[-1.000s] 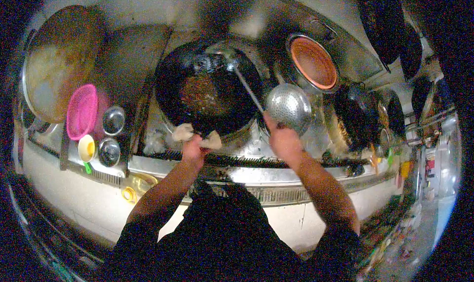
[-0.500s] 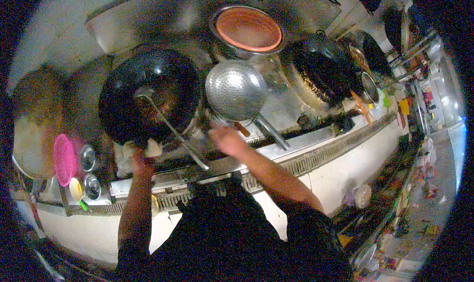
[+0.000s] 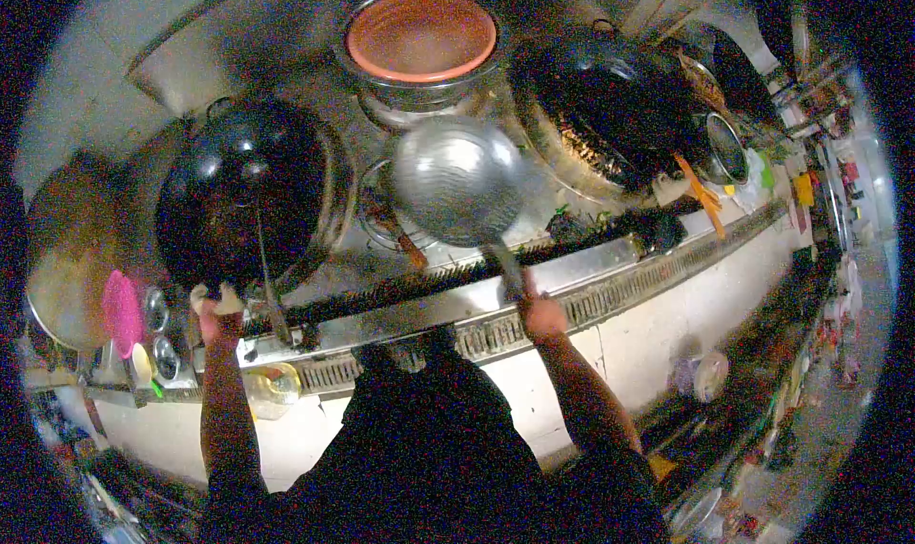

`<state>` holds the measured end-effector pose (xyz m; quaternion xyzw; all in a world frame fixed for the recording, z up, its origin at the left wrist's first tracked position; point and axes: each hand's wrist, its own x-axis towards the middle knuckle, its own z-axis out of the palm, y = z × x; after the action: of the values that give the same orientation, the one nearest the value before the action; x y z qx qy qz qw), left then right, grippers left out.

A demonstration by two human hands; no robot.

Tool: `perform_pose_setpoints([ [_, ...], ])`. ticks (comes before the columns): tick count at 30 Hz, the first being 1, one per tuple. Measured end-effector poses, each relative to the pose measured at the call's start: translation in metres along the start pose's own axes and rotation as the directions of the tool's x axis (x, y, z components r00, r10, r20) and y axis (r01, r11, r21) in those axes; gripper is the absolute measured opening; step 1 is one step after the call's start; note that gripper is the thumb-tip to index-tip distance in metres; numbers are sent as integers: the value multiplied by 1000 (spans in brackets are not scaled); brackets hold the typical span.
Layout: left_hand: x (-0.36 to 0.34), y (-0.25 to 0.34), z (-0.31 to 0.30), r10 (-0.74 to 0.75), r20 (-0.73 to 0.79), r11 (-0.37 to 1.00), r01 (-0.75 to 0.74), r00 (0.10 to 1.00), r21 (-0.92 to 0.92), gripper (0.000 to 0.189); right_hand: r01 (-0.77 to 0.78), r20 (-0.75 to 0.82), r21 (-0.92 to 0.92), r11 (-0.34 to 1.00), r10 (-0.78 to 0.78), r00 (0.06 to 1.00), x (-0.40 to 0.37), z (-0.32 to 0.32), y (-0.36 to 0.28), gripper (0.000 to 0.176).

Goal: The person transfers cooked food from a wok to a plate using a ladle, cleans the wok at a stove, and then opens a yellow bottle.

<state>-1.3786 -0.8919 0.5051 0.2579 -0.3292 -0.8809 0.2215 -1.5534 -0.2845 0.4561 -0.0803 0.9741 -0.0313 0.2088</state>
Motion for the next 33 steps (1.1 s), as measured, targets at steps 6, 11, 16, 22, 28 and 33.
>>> perform_pose_setpoints([
  [6, -8, 7, 15, -21, -104, 994, 32, 994, 102, 38, -50, -144, 164, 985, 74, 987, -31, -10, 67, 67],
  [11, -6, 4, 15, 19, -72, 999, -15, 997, 45, 42, -17, -166, 205, 979, 52, 985, -38, -20, 52, 74],
  [16, -9, 5, 15, -30, -84, 998, 35, 996, 59, 44, 290, -154, 409, 865, -248, 957, -24, -47, -24, 73],
  [22, -6, 5, 12, 33, -118, 995, -22, 993, 93, 44, 229, 50, 375, 898, -266, 963, -2, -27, -85, 72],
  [28, -20, 8, 25, 49, -34, 996, -46, 998, 78, 41, 70, 59, 155, 985, -80, 995, -23, -16, -40, 72],
  [33, -13, 7, 11, 143, -1, 987, -142, 990, 80, 39, -58, -48, 52, 997, 61, 997, -15, -20, 17, 72],
])
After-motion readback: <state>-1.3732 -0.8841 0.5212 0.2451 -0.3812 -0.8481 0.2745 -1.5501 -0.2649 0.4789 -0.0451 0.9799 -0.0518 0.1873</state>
